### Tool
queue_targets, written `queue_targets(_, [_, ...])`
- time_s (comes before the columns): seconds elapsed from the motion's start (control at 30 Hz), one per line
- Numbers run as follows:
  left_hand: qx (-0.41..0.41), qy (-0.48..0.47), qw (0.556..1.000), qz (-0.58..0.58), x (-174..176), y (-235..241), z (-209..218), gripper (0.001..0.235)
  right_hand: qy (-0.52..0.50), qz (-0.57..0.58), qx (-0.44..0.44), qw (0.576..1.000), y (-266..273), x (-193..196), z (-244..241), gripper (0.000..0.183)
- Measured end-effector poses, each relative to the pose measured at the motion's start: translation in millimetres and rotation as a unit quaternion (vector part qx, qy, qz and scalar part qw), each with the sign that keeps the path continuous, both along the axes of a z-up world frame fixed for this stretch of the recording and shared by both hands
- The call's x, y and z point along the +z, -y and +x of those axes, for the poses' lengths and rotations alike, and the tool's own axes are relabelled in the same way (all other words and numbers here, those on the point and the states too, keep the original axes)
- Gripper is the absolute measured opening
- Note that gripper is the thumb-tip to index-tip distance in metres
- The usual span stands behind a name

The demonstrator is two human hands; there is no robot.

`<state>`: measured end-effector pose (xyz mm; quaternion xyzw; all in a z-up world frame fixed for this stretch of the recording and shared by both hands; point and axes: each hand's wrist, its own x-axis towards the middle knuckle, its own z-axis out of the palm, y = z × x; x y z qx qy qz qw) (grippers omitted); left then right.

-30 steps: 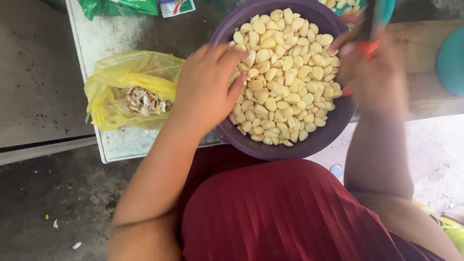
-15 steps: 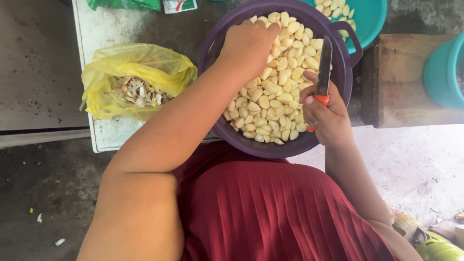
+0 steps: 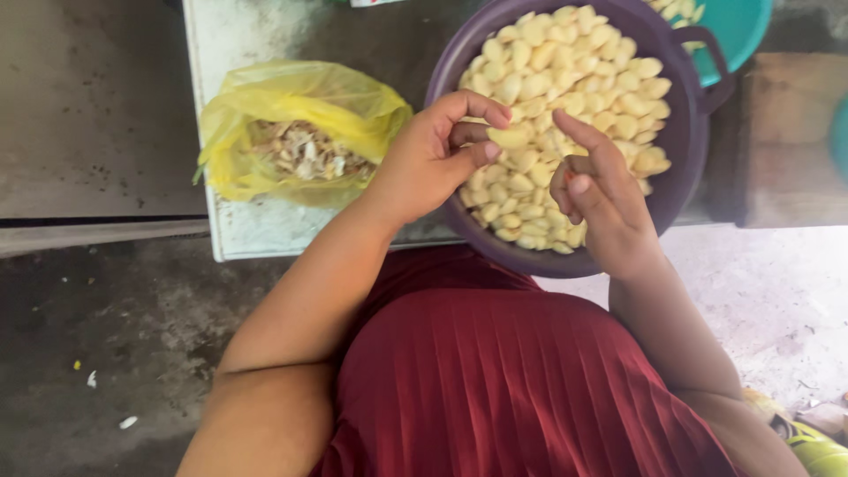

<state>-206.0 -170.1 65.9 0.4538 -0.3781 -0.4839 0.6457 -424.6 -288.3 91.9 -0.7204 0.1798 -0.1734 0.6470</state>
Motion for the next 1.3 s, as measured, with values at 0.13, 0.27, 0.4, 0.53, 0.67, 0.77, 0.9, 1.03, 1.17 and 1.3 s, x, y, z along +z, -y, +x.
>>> queue_targets(0.13, [0.002, -0.031, 0.999, -0.011, -7, -41, 19, 0.024, -0.087, -0.201, 0.029, 0.975, -38, 20, 26, 0.057])
queue_targets(0.27, [0.002, -0.068, 0.998, -0.017, -9, -75, 42, 0.027, -0.136, -0.258, 0.008, 0.957, -76, 30, 61, 0.059])
queue_targets(0.4, [0.004, -0.072, 0.997, -0.04, -14, -105, 73, 0.029, -0.094, -0.275, 0.003, 0.957, -111, 29, 90, 0.053])
queue_targets(0.53, [-0.017, -0.17, 0.985, -0.029, -17, -132, 107, 0.032, -0.089, -0.195, -0.02, 0.977, -145, 19, 121, 0.057])
queue_targets(0.67, [-0.023, -0.193, 0.981, -0.025, -30, -159, 135, 0.033, -0.06, -0.197, -0.032, 0.978, -173, -5, 146, 0.047])
queue_targets(0.77, [-0.028, -0.193, 0.981, -0.023, -41, -175, 155, 0.035, -0.006, -0.129, -0.033, 0.991, -185, -25, 162, 0.039])
queue_targets(0.9, [0.0, -0.153, 0.988, 0.008, -53, -179, 173, 0.035, 0.019, 0.116, -0.081, 0.99, -195, -52, 190, 0.044])
queue_targets(1.03, [0.033, 0.013, 0.999, -0.005, -60, -179, 185, 0.042, 0.012, -0.019, -0.087, 0.996, -212, -57, 192, 0.05])
queue_targets(1.17, [0.022, 0.028, 0.999, -0.017, -63, -177, 186, 0.051, -0.019, -0.015, -0.077, 0.997, -215, -58, 196, 0.05])
queue_targets(1.3, [0.017, 0.057, 0.998, -0.007, -63, -175, 185, 0.057, -0.025, 0.041, -0.146, 0.988, -210, -60, 197, 0.048])
